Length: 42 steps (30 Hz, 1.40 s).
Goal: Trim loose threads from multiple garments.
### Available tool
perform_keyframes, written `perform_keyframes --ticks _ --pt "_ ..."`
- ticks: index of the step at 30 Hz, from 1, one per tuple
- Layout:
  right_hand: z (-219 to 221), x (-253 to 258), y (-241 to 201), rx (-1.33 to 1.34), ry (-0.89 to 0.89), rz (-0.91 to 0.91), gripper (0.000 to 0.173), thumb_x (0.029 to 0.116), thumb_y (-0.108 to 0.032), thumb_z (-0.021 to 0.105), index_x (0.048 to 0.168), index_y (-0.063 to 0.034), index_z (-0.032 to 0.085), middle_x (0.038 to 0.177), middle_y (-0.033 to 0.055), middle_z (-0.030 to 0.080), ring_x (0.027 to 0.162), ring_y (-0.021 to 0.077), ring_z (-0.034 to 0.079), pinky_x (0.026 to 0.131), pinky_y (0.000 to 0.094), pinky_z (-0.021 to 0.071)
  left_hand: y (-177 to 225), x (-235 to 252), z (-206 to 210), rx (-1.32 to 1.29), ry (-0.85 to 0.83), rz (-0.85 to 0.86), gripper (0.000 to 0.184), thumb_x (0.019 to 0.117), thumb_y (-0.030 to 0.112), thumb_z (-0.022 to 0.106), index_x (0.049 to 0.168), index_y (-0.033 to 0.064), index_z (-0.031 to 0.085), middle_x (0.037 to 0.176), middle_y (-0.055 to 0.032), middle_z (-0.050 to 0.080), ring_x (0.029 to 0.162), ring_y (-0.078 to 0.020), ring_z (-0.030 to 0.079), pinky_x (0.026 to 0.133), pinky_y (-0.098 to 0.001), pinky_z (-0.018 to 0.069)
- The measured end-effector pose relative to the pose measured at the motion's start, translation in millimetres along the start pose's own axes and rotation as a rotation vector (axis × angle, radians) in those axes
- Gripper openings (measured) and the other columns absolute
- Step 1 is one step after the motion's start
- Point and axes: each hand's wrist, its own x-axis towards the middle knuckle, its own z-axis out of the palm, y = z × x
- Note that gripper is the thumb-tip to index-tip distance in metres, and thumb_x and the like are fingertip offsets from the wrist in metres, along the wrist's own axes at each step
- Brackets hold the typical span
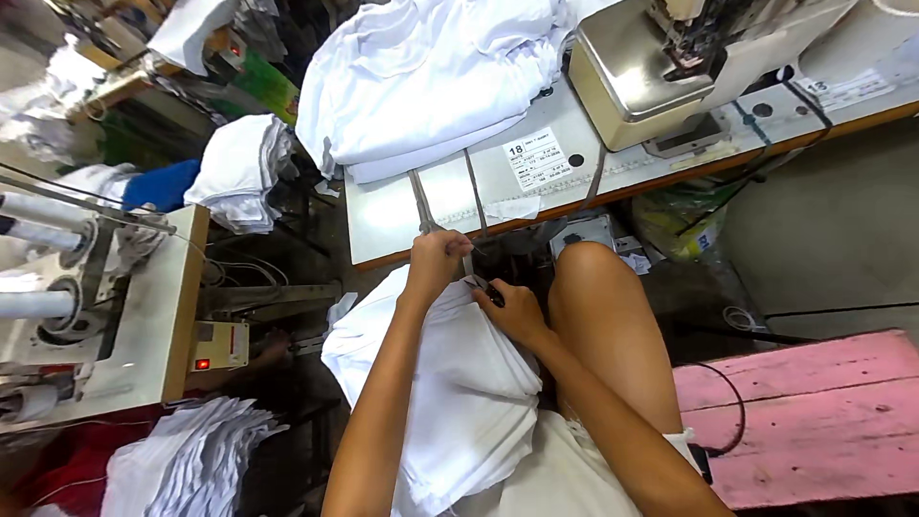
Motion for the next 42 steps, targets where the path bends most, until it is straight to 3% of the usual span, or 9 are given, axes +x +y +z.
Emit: perform_keyframes --ticks 16,22,24,26,30,32,34,38,42 --pt "10.5 5.4 11.8 0.069 0.107 -0.019 0.043 0.1025 -0.038 0.06 0.101 0.0022 0.073 0.078 0.0179 0.068 0.075 0.034 0.066 0.072 0.0551 0.0515 -13.6 -20.4 -13.6 0.005 0.14 0.047 0.016 0.0979 0.008 0.066 0.103 -0.0038 0.074 0.088 -0.0157 0.074 0.076 -0.0229 0.071 0.075 -0.0421 0.0573" --pt "-2.2 9.4 8.0 0.159 0.142 0.163 0.045 0.1038 -0.039 0.061 0.114 0.004 0.071 0.093 0.0242 0.071 0.088 0.0381 0.067 0.086 0.0578 0.051 -125.6 -113.2 -93.5 0.096 0.517 -0.481 0.029 0.0973 0.01 0.067 0.12 -0.0086 0.067 0.107 -0.027 0.07 0.096 -0.0347 0.069 0.09 -0.0519 0.053" --pt "-1.8 9.5 5.6 0.181 0.122 0.213 0.045 0.1045 -0.039 0.059 0.118 0.0026 0.071 0.098 0.0244 0.071 0.092 0.0364 0.067 0.088 0.0559 0.0498 -166.5 -170.7 -111.0 0.182 0.56 -0.789 0.074 0.0846 -0.003 0.074 0.15 -0.0077 0.04 0.145 -0.0391 0.044 0.128 -0.0539 0.052 0.105 -0.065 0.0438" --pt "-0.9 10.0 6.1 0.199 0.11 0.23 0.044 0.1054 -0.038 0.058 0.118 0.0027 0.07 0.098 0.0233 0.07 0.089 0.0325 0.066 0.087 0.0532 0.0495 -189.3 -230.0 -119.9 0.255 0.563 -1.092 0.109 0.0735 0.001 0.086 0.16 -0.0045 0.02 0.161 -0.0413 0.007 0.141 -0.0644 0.026 0.109 -0.0753 0.0314" --pt "0.7 14.1 14.8 0.256 0.102 0.255 0.045 0.1068 -0.038 0.055 0.117 0.0035 0.068 0.089 0.0153 0.064 0.075 0.0209 0.055 0.075 0.0433 0.0465 -186.3 -327.3 -110.9 0.314 0.452 -1.35 0.046 0.0969 0.029 0.069 0.123 -0.0091 0.066 0.143 -0.0431 0.045 0.137 -0.0597 0.039 0.107 -0.0745 0.0299" --pt "1.3 15.5 17.6 0.298 0.095 0.272 0.045 0.1074 -0.038 0.053 0.116 0.0029 0.067 0.082 0.0087 0.058 0.065 0.0137 0.048 0.065 0.0352 0.044 -177.4 -360.6 -93.3 0.308 0.392 -1.407 0.043 0.0922 0.007 0.066 0.134 -0.0004 0.063 0.155 -0.0435 0.026 0.141 -0.0634 0.029 0.107 -0.0767 0.0279" --pt "-0.2 15.6 13.7 0.338 0.096 0.282 0.044 0.1088 -0.038 0.049 0.111 0.0029 0.065 0.074 0.002 0.05 0.056 0.0077 0.042 0.057 0.0278 0.0406 -164.8 -381.9 -76.4 0.254 0.335 -1.445 0.074 0.0854 0.003 0.073 0.154 0.006 0.044 0.162 -0.0421 0.004 0.144 -0.0664 0.018 0.109 -0.0768 0.0251" --pt "-7.7 8.9 6.7 0.378 0.1 0.19 0.043 0.1096 -0.039 0.044 0.104 -0.0006 0.064 0.068 -0.0053 0.045 0.052 0.0025 0.041 0.053 0.0219 0.0401 -125.8 -406.5 -45.8 -0.028 0.342 -1.318 0.077 0.09 0.023 0.08 0.15 -0.0075 0.042 0.157 -0.0417 0.023 0.143 -0.0569 0.032 0.115 -0.0638 0.0317" --pt "-11.3 2.3 -6.8 0.462 0.083 0.059 0.035 0.1108 -0.034 0.041 0.102 -0.007 0.061 0.062 -0.012 0.042 0.047 -0.0023 0.038 0.047 0.0163 0.037 -67.7 -408.7 -15.9 -0.048 0.478 -1.065 0.054 0.0958 0.023 0.072 0.138 -0.0062 0.056 0.153 -0.0328 0.039 0.134 -0.045 0.049 0.104 -0.0573 0.0465"
